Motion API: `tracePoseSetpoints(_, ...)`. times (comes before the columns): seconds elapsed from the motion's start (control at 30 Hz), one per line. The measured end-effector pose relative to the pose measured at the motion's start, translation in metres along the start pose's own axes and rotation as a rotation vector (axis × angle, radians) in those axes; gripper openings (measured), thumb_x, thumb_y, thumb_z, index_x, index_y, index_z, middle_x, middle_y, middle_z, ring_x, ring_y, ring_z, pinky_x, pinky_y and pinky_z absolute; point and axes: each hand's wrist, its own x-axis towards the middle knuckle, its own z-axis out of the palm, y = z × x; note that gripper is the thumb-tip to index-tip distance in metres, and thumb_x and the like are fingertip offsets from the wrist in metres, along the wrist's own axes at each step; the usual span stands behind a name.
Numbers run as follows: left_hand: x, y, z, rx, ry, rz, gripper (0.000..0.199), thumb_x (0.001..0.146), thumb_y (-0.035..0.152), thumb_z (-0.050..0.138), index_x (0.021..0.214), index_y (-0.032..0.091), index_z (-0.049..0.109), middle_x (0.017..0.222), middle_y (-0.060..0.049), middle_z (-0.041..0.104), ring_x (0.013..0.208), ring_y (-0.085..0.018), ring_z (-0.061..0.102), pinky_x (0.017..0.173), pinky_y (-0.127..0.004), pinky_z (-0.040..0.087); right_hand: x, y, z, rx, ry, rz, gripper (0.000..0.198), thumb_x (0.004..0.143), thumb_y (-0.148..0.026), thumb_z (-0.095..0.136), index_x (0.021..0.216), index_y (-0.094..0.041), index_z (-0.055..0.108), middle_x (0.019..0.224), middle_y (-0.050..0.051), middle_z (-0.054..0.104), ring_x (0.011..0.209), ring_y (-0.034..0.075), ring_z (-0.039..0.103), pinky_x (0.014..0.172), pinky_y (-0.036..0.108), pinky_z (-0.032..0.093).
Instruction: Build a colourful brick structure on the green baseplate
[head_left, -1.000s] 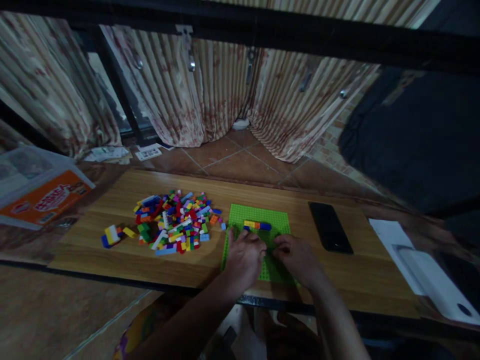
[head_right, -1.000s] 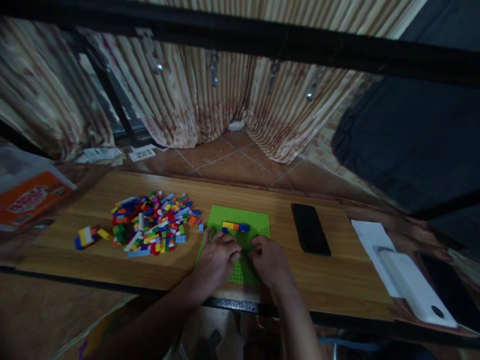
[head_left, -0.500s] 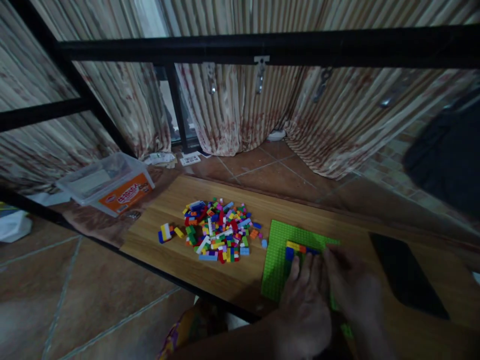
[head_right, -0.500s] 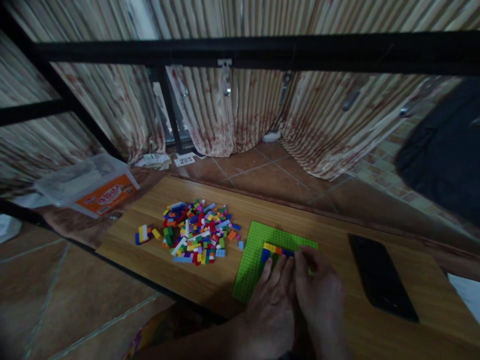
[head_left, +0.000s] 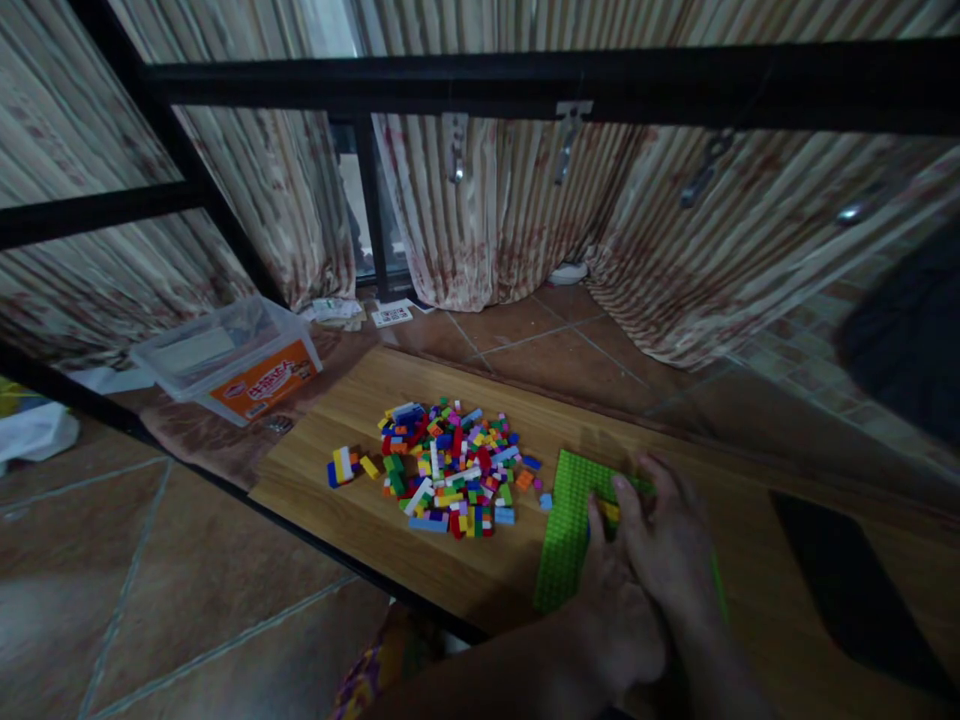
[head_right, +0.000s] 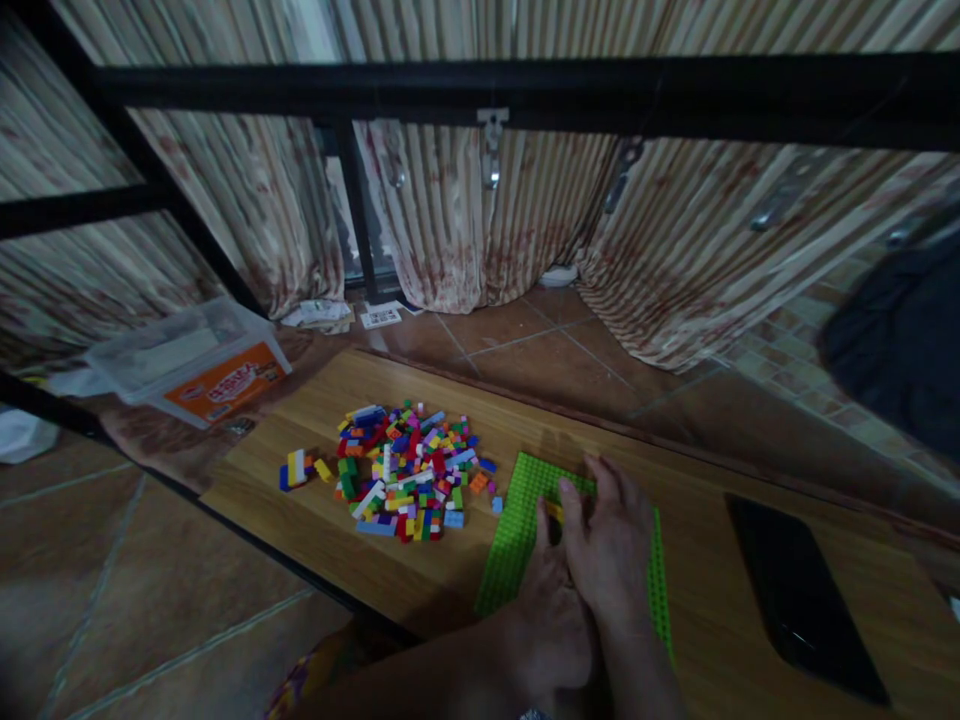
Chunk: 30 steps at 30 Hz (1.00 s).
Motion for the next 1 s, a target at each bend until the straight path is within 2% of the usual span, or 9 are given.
tracePoseSetpoints(0.07, 0.0, -0.001, -0.004, -0.031, 0.002, 0.006, 0.05, 0.097, 0.039, 0.032, 0.142, 0.018, 0.042, 0.147, -0.004, 0.045, 0.134, -0.025, 0.037, 0.117, -0.049, 0.024, -0.001, 0.0, 0.0, 0.003, -0.018, 0.004, 0.056, 0.091, -0.056, 0.037, 0.122, -0.014, 0.055, 0.126, 0.018, 0.058, 0.12, 0.032, 0.05, 0.101, 0.053, 0.039)
tracePoseSetpoints(0.2, -0.002, -0.001, -0.019, -0.008, 0.003, 0.047, 0.064, 0.094, 0.043, 0.037, 0.149, 0.013, 0.026, 0.155, -0.009, 0.031, 0.141, -0.031, 0.023, 0.116, -0.058, 0.014, -0.003, 0.002, -0.002, 0.006, -0.023, 0.004, 0.054, 0.092, -0.054, 0.033, 0.119, -0.014, 0.057, 0.123, 0.018, 0.06, 0.118, 0.031, 0.052, 0.1, 0.053, 0.039)
tracePoseSetpoints(0.33, -0.005, -0.002, -0.027, -0.02, -0.048, 0.088, 0.068, 0.093, 0.041, 0.038, 0.152, 0.014, 0.016, 0.156, -0.009, 0.029, 0.143, -0.031, 0.018, 0.115, -0.06, 0.012, -0.003, 0.003, -0.002, -0.02, -0.047, 0.004, 0.054, 0.092, -0.053, 0.032, 0.119, -0.014, 0.058, 0.122, 0.017, 0.061, 0.118, 0.032, 0.052, 0.1, 0.053, 0.039)
tracePoseSetpoints(0.43, -0.007, -0.004, -0.025, -0.058, -0.047, 0.09, 0.068, 0.092, 0.042, 0.04, 0.151, 0.015, 0.018, 0.155, -0.009, 0.03, 0.143, -0.032, 0.019, 0.115, -0.059, 0.014, -0.003, 0.003, 0.0, -0.039, -0.095, 0.012, 0.053, 0.092, -0.051, 0.033, 0.121, -0.014, 0.057, 0.122, 0.017, 0.061, 0.117, 0.032, 0.052, 0.1, 0.053, 0.039)
tracePoseSetpoints(0.6, -0.007, -0.005, -0.023, -0.094, -0.024, 0.078, 0.067, 0.09, 0.039, 0.044, 0.15, 0.015, 0.025, 0.15, -0.01, 0.04, 0.142, -0.033, 0.02, 0.115, -0.059, 0.012, -0.004, 0.005, 0.001, -0.038, -0.114, 0.014, 0.055, 0.093, -0.051, 0.03, 0.121, -0.013, 0.058, 0.119, 0.017, 0.062, 0.116, 0.032, 0.053, 0.099, 0.052, 0.039)
tracePoseSetpoints(0.8, -0.009, -0.005, -0.032, -0.076, 0.024, 0.097, 0.069, 0.088, 0.032, 0.047, 0.15, 0.017, 0.021, 0.154, -0.007, 0.034, 0.143, -0.03, 0.02, 0.114, -0.056, 0.021, -0.005, 0.003, -0.002, -0.052, -0.099, -0.032, 0.061, 0.093, -0.055, 0.026, 0.119, -0.01, 0.059, 0.115, 0.019, 0.064, 0.109, 0.033, 0.056, 0.095, 0.052, 0.042)
tracePoseSetpoints(1.0, -0.009, -0.001, -0.038, 0.02, 0.057, 0.105, 0.068, 0.086, 0.029, 0.049, 0.149, 0.017, 0.026, 0.156, -0.007, 0.029, 0.144, -0.03, 0.016, 0.115, -0.059, 0.017, -0.005, 0.003, -0.004, -0.083, -0.055, -0.051, 0.064, 0.093, -0.057, 0.026, 0.116, -0.009, 0.061, 0.111, 0.019, 0.066, 0.106, 0.034, 0.057, 0.096, 0.053, 0.041)
